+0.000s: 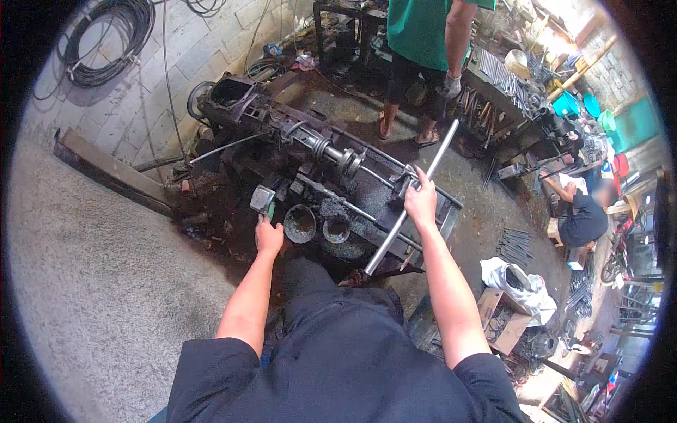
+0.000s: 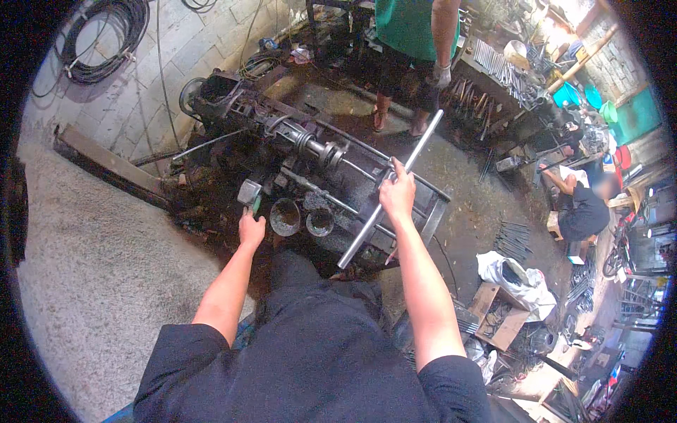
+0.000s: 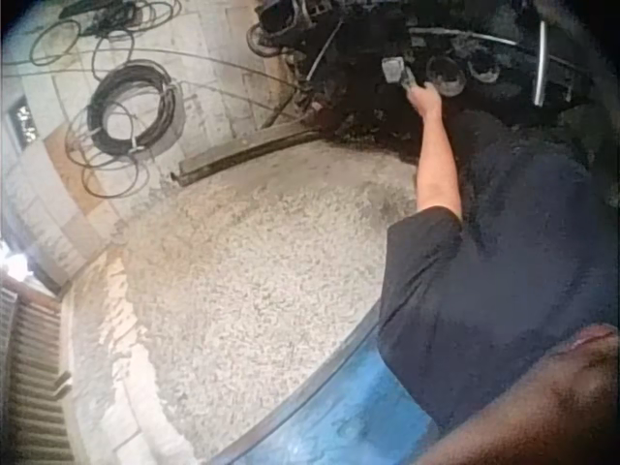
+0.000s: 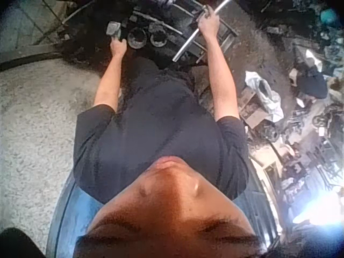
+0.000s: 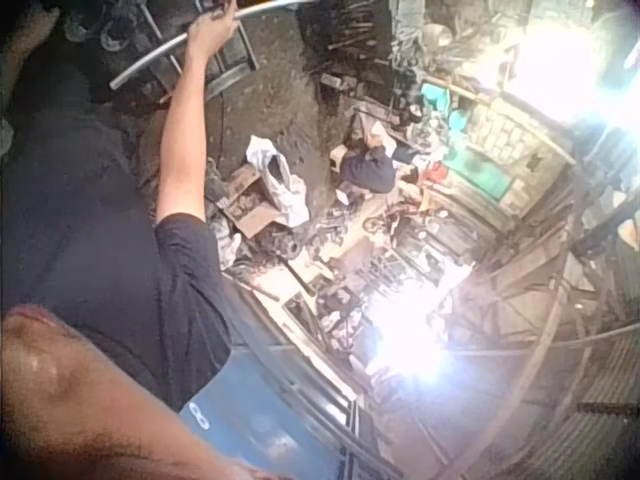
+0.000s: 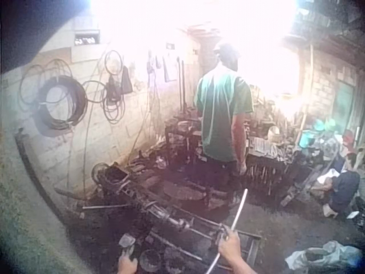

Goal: Operating a manual lathe-like machine to process a metal rod, including applying lubricant and using a lever.

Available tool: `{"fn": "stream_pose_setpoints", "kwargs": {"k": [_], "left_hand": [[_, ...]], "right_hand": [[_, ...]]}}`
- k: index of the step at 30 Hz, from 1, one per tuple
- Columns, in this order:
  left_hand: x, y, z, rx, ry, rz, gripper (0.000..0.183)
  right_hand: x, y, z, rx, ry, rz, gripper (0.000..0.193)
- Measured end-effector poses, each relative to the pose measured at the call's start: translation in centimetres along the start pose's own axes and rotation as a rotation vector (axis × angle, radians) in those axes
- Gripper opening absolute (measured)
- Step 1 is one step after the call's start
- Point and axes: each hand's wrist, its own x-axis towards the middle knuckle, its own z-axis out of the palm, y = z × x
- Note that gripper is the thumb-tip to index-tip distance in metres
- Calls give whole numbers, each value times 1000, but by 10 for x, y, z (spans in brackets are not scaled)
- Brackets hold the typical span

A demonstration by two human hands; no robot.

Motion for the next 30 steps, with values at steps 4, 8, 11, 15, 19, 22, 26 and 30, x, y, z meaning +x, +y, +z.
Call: {"fn": "stream_pose_setpoints", "kwargs": {"k": [4, 8, 11, 15, 19, 22, 26, 30], "left_hand": [[-3, 6, -4, 35, -80, -48, 56], [-1, 17, -13, 235, -291, -241, 49], [-3, -25, 11, 384, -388, -216, 52], [3, -59, 43, 550, -640, -263, 74], [28, -78, 40, 523, -927, -302, 76], [42, -3, 0, 529, -966, -131, 56], [25, 56, -32, 14, -769, 114, 52], [-10, 156, -53, -469, -814, 312, 52]], "right_hand": [[1, 7, 1, -47, 33, -43, 54], [-2, -1, 1, -57, 35, -19, 55], [-5, -14, 4, -77, 26, -11, 55], [-2, -9, 18, -66, 204, -88, 66], [-12, -37, 15, 191, 195, 172, 67], [-12, 13, 13, 205, 248, 41, 66], [-26, 22, 10, 443, 86, 175, 60], [0, 31, -5, 423, 50, 110, 73]]}}
